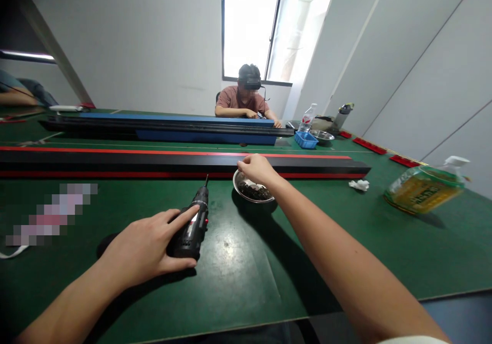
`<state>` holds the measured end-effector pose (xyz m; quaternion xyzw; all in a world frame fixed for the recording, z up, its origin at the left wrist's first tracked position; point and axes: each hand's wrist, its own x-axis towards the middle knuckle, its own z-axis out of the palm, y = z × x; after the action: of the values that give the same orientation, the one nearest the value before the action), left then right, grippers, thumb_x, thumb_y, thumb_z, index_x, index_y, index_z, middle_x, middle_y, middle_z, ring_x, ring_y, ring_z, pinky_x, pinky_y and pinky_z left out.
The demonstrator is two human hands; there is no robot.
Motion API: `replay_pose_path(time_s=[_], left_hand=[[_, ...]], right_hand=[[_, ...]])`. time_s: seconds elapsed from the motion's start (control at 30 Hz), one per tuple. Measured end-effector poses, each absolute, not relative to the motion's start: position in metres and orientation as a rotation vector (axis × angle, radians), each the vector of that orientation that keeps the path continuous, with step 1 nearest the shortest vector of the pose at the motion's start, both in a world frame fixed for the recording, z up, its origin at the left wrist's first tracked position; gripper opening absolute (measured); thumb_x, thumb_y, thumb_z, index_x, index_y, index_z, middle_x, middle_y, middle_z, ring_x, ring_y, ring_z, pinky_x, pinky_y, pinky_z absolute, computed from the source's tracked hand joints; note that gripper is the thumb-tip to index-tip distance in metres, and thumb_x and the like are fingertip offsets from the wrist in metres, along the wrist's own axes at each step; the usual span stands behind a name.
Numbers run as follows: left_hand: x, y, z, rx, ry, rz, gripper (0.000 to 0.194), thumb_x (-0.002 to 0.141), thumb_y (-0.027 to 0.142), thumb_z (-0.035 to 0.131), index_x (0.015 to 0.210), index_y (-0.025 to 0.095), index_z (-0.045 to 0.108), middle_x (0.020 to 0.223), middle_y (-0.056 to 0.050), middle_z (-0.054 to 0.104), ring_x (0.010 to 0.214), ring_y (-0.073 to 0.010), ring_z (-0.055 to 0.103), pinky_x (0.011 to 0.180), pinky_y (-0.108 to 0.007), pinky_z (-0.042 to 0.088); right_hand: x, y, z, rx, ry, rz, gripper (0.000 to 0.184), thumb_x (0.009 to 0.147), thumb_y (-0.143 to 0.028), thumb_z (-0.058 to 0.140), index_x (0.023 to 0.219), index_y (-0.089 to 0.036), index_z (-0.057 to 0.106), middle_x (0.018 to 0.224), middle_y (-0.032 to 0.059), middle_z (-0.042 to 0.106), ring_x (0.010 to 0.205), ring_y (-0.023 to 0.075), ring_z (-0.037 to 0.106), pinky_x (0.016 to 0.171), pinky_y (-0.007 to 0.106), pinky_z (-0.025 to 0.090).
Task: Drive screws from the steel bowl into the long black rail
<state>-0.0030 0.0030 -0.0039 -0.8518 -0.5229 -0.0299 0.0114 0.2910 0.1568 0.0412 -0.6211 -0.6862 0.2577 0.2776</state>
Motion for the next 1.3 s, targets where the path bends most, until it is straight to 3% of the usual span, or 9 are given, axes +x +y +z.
replay_pose_path(time_s=[0.17, 0.43, 0.6, 0.7, 0.87, 1.0, 1.1, 1.2, 1.3], left_hand=[[-0.003, 0.002, -0.002, -2.658, -1.651, -0.091, 0.104, 0.08, 0.079, 0.07, 0.169, 0.039, 0.032, 0.136, -0.011, 0.07, 0.108, -0.0353, 0.075, 0.089, -0.046, 0.06], [-0.001, 0.002, 0.0, -2.652, -1.672, -0.054, 0.105, 0.081, 0.08, 0.069, 0.169, 0.039, 0.031, 0.14, -0.013, 0.069, 0.11, -0.0357, 0.074, 0.09, -0.046, 0.06], [-0.002, 0.001, -0.001, -2.657, -1.668, -0.071, 0.105, 0.081, 0.079, 0.069, 0.169, 0.039, 0.031, 0.139, -0.012, 0.069, 0.11, -0.0364, 0.074, 0.09, -0.047, 0.06], [-0.002, 0.001, -0.001, -2.661, -1.681, -0.08, 0.105, 0.08, 0.078, 0.071, 0.169, 0.039, 0.031, 0.138, -0.012, 0.069, 0.11, -0.0364, 0.074, 0.091, -0.047, 0.06], [-0.001, 0.001, 0.001, -2.672, -1.674, -0.095, 0.103, 0.082, 0.075, 0.071, 0.169, 0.038, 0.032, 0.138, -0.013, 0.069, 0.11, -0.0364, 0.074, 0.091, -0.048, 0.06], [-0.002, 0.001, 0.001, -2.674, -1.676, -0.096, 0.103, 0.081, 0.075, 0.072, 0.169, 0.038, 0.033, 0.138, -0.013, 0.069, 0.11, -0.0368, 0.074, 0.09, -0.048, 0.06], [-0.002, 0.001, 0.001, -2.672, -1.675, -0.108, 0.103, 0.081, 0.074, 0.072, 0.169, 0.038, 0.033, 0.137, -0.013, 0.07, 0.11, -0.0365, 0.074, 0.09, -0.047, 0.06], [-0.002, 0.0, 0.001, -2.678, -1.673, -0.107, 0.102, 0.082, 0.074, 0.072, 0.169, 0.038, 0.033, 0.136, -0.012, 0.07, 0.11, -0.0366, 0.074, 0.09, -0.048, 0.06], [-0.002, 0.0, 0.001, -2.684, -1.665, -0.109, 0.102, 0.082, 0.074, 0.071, 0.169, 0.038, 0.032, 0.138, -0.012, 0.07, 0.112, -0.0369, 0.074, 0.092, -0.049, 0.06]], right_hand=[[0.302, 0.148, 0.051, -1.81, -2.009, 0.691, 0.028, 0.101, -0.032, 0.062, 0.089, -0.015, 0.08, 0.085, 0.0092, 0.079, 0.066, 0.0164, 0.068, 0.061, 0.025, 0.046], [0.317, 0.148, 0.045, -2.1, -2.582, 0.557, 0.026, 0.079, -0.037, 0.086, 0.097, -0.018, 0.084, 0.096, 0.0101, 0.08, 0.084, 0.0246, 0.074, 0.069, 0.029, 0.049], [0.32, 0.149, 0.046, -2.067, -2.466, 0.748, 0.011, 0.082, -0.022, 0.08, 0.091, -0.017, 0.081, 0.084, 0.0072, 0.079, 0.074, 0.0205, 0.073, 0.062, 0.025, 0.048], [0.322, 0.151, 0.052, -2.031, -2.333, 0.821, 0.007, 0.082, -0.023, 0.08, 0.085, -0.016, 0.08, 0.075, 0.0059, 0.077, 0.066, 0.0186, 0.071, 0.06, 0.025, 0.049], [0.324, 0.155, 0.057, -1.994, -2.205, 0.793, 0.023, 0.087, -0.031, 0.08, 0.069, -0.017, 0.076, 0.068, 0.0073, 0.074, 0.056, 0.0175, 0.066, 0.059, 0.027, 0.049], [0.322, 0.159, 0.058, -2.065, -2.222, 0.566, 0.033, 0.093, -0.034, 0.075, 0.066, -0.017, 0.073, 0.06, 0.006, 0.067, 0.056, 0.019, 0.064, 0.061, 0.029, 0.045], [0.318, 0.159, 0.059, -2.054, -2.197, 0.489, 0.028, 0.097, -0.029, 0.068, 0.073, -0.017, 0.075, 0.069, 0.0076, 0.07, 0.065, 0.0207, 0.067, 0.065, 0.028, 0.045], [0.308, 0.154, 0.062, -1.927, -2.164, 0.487, 0.012, 0.093, -0.023, 0.072, 0.083, -0.017, 0.076, 0.085, 0.0094, 0.077, 0.072, 0.0209, 0.067, 0.066, 0.027, 0.046], [0.291, 0.144, 0.065, -1.748, -2.162, 0.567, 0.006, 0.09, -0.019, 0.075, 0.085, -0.017, 0.076, 0.087, 0.0076, 0.078, 0.074, 0.0192, 0.067, 0.066, 0.026, 0.047]])
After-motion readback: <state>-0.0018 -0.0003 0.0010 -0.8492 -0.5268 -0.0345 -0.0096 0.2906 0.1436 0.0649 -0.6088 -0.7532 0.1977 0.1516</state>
